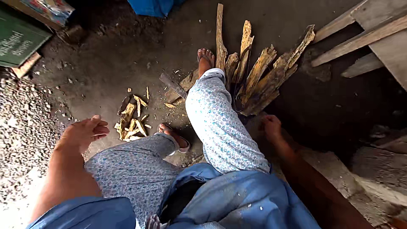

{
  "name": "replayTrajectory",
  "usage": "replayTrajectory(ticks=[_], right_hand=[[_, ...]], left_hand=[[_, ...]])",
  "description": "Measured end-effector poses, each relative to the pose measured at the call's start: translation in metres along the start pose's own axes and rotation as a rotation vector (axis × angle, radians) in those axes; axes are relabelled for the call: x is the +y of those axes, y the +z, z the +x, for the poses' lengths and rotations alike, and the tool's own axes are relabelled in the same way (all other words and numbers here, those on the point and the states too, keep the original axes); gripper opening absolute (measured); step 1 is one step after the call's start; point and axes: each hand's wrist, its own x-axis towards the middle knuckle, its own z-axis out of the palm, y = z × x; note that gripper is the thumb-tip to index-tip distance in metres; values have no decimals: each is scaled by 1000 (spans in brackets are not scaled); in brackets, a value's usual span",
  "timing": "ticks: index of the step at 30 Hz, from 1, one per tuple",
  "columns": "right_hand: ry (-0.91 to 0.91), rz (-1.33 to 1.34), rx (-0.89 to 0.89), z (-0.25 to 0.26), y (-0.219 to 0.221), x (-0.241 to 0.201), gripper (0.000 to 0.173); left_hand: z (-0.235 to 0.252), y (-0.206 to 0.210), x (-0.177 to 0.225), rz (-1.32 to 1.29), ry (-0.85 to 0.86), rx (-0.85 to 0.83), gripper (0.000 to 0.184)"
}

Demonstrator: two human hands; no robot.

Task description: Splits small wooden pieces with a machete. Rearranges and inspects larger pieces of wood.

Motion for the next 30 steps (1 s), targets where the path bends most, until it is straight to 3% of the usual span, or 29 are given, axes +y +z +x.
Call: replayTrajectory(ticks=[4,8,14,19,24,30], right_hand=[[-105,-15,-9,29,19,-19,32],[-29,36,23,62,44,-42,30],[12,-254,54,85,71,-52,37],[177,-102,90,103,70,-48,43],[153,-100,18,105,58,-43,37],[151,173,208,82,42,-20,31]], left_hand=[[-9,11,20,53,6,-8,34],[-9,12,16,109,-38,-123,32],[-9,6,5,83,-64,-98,32],[-6,8,8,67,-87,-103,31],[-5,9,10,60,-92,-107,30],[-4,9,9,89,-109,-102,31]])
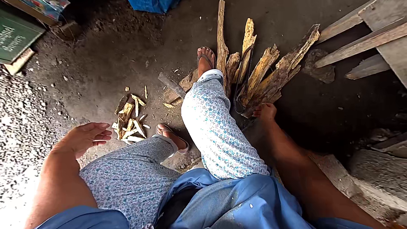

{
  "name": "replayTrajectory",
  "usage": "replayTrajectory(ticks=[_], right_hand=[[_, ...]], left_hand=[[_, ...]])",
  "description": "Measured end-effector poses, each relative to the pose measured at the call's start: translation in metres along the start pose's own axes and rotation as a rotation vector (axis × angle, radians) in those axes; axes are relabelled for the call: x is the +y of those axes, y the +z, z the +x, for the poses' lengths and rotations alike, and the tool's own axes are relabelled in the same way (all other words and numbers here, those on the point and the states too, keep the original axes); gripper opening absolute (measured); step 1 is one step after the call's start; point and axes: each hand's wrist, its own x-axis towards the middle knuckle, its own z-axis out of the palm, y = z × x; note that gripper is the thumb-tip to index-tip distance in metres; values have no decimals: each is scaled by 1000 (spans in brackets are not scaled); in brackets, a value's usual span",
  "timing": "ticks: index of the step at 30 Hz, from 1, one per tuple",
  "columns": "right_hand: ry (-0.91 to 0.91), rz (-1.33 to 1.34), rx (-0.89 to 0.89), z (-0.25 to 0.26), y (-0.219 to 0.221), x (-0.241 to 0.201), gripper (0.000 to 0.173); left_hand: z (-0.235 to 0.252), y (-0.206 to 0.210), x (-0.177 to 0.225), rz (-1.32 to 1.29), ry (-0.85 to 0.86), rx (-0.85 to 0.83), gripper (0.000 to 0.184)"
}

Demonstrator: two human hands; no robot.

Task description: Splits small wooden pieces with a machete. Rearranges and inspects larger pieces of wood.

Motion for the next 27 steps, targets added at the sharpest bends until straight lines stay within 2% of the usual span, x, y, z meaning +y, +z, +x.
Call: replayTrajectory(ticks=[4,7,9,13,16,19,22,24,27], right_hand=[[28,107,33,-13,-12,17,23],[-88,-3,-38,-28,-9,22,20],[-260,-227,-146,-34,-3,21,24],[-597,-867,-310,-48,20,2,31],[-760,-1134,-392,-54,45,-3,40],[-778,-1309,-360,-48,63,0,48],[-790,-1430,-325,-40,73,-2,42],[-775,-1449,-314,-38,77,-4,38],[-691,-1397,-248,-35,81,-4,41]], left_hand=[[3,2,1,1,13,-5,31],[1,1,5,-4,9,-12,31],[2,1,5,-2,16,-16,30],[2,2,7,-10,26,-11,29],[-3,3,10,-7,28,-5,30],[-3,4,9,-4,33,-9,31],[-4,3,8,2,33,-10,31],[-3,2,7,4,33,-9,31],[-1,1,5,-4,28,-10,31]])
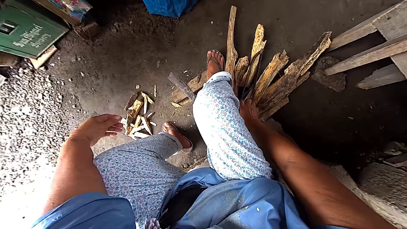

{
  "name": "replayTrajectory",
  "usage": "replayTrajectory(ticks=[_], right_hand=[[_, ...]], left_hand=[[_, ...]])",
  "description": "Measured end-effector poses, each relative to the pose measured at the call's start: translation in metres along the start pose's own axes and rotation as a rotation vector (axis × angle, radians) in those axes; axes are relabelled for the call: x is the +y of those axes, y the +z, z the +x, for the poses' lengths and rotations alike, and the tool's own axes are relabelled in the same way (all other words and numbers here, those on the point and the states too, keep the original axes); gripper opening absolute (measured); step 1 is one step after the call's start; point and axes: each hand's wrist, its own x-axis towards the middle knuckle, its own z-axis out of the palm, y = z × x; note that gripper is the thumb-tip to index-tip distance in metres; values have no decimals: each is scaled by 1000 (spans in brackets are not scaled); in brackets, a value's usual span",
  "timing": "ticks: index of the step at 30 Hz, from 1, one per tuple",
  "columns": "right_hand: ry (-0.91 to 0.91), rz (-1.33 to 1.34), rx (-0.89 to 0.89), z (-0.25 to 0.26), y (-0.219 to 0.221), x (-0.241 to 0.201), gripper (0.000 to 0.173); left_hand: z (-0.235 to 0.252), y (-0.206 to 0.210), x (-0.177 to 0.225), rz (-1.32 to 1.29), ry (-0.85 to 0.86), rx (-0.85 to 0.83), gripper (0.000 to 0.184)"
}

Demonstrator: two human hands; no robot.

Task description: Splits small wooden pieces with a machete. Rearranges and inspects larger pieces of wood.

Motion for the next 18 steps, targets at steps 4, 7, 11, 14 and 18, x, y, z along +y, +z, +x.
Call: replayTrajectory(ticks=[4,7,11,14,18], right_hand=[[180,210,-57,-3,-10,-11,49],[256,276,12,-4,-10,-12,50],[194,281,95,-15,-16,15,70],[183,289,192,-36,-29,41,55],[227,277,246,-62,-27,74,52]], left_hand=[[-3,1,2,4,12,-6,32],[-2,1,2,5,23,-11,32],[1,-1,1,-8,10,-14,29],[3,-1,0,-2,11,-20,30],[3,-2,1,0,14,-25,30]])
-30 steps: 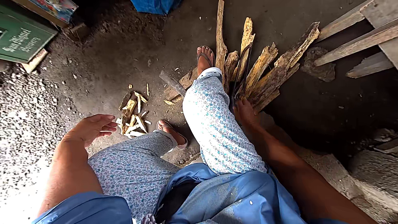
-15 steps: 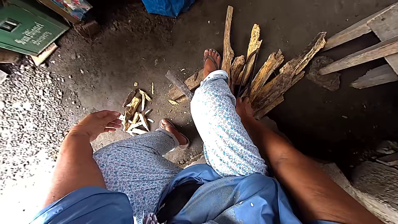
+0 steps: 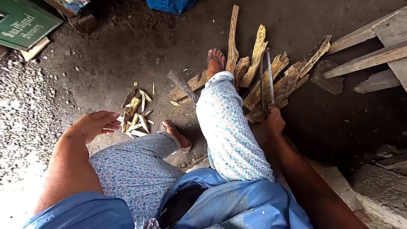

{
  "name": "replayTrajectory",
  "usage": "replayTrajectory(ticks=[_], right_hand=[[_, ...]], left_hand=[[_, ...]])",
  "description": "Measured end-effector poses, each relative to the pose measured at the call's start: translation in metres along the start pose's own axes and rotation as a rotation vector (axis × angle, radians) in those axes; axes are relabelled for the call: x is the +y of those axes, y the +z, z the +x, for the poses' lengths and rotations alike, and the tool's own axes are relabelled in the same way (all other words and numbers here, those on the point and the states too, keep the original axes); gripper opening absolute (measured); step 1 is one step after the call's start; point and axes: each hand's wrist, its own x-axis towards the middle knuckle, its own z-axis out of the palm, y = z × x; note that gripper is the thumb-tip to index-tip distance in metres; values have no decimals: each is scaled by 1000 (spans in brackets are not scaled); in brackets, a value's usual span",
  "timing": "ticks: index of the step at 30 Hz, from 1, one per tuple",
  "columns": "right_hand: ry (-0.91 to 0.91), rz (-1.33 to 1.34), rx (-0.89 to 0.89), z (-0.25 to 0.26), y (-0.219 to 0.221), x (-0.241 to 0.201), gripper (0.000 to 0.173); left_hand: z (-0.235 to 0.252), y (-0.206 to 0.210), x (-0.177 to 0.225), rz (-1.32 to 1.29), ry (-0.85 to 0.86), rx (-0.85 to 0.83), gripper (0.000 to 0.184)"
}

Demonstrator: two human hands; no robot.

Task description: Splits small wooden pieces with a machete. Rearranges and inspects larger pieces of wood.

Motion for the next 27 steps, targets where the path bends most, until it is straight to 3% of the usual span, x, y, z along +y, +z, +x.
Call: replayTrajectory(ticks=[6,11,15,18,22,27], right_hand=[[57,-84,6,19,21,32,55],[110,-93,-79,33,18,7,51],[-112,37,99,47,8,-24,28],[-232,165,52,75,1,-63,25],[-44,253,-130,135,9,-100,36],[205,193,-187,180,25,-127,59]], left_hand=[[-2,2,4,-8,12,4,29],[-6,2,7,-7,23,16,28],[-9,2,9,6,7,10,28],[-9,3,11,-1,-8,29,28],[-3,-1,10,-16,-27,16,29],[-4,-5,13,-19,-23,17,28]])
